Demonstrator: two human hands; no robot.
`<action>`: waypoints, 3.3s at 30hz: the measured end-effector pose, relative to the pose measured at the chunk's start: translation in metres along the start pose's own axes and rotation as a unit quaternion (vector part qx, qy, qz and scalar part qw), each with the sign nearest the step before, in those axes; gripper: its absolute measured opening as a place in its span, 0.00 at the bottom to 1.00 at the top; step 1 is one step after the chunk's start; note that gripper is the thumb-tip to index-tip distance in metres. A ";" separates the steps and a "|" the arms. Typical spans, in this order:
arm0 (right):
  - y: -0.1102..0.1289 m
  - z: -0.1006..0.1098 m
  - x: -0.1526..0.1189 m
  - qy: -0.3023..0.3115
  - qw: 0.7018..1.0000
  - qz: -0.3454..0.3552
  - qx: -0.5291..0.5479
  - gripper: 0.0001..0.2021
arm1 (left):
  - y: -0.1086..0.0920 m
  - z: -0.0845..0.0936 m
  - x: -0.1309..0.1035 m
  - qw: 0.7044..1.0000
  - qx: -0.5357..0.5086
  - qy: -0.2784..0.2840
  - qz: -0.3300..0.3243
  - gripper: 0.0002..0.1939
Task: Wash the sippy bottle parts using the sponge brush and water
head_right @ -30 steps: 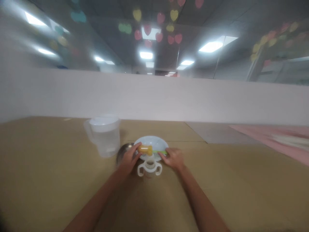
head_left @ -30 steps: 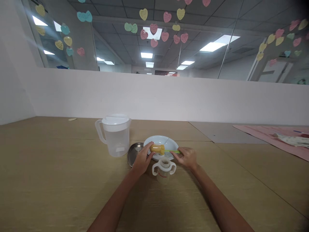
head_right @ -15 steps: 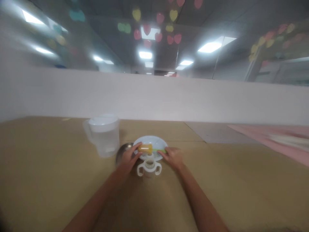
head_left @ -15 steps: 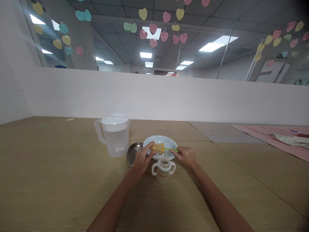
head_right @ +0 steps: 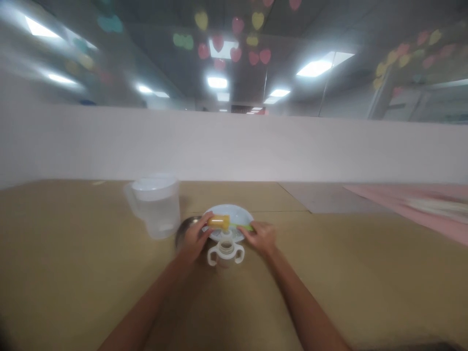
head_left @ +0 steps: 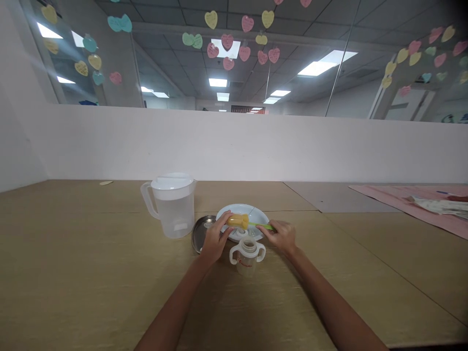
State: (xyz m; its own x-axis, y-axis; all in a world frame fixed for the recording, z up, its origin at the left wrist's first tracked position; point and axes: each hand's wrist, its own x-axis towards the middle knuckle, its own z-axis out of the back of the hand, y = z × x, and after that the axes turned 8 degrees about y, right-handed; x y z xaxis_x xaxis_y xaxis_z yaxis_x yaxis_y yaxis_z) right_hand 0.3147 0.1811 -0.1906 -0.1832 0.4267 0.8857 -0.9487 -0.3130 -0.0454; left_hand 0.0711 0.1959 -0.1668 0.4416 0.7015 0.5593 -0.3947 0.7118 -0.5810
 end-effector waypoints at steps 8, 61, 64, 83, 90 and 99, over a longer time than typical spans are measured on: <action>0.003 0.000 -0.003 0.014 1.000 0.013 -0.012 0.22 | -0.001 -0.002 -0.001 1.000 0.005 -0.006 -0.007 0.19; 0.008 0.000 0.001 0.019 0.994 -0.100 -0.043 0.27 | -0.006 0.005 0.002 0.998 -0.050 0.012 -0.019 0.20; 0.009 0.002 0.001 -0.007 0.996 -0.091 -0.023 0.26 | -0.004 0.006 0.003 0.999 -0.051 0.013 -0.015 0.20; 0.009 0.009 0.005 -0.027 0.998 -0.048 0.028 0.25 | -0.001 0.005 0.003 0.999 -0.046 0.000 0.010 0.21; 0.007 0.005 0.003 -0.013 0.999 -0.045 0.028 0.25 | 0.000 0.004 0.002 0.999 -0.046 0.000 0.030 0.22; 0.005 0.006 0.004 0.004 1.000 -0.030 0.007 0.26 | -0.006 0.006 0.002 0.997 -0.057 -0.006 0.048 0.21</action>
State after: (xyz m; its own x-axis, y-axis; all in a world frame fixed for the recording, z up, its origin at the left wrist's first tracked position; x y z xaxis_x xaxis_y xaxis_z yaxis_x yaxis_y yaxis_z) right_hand 0.3110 0.1759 -0.1841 -0.1274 0.4514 0.8832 -0.9544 -0.2982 0.0147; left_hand 0.0698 0.1932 -0.1587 0.3969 0.7670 0.5042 -0.3400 0.6331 -0.6955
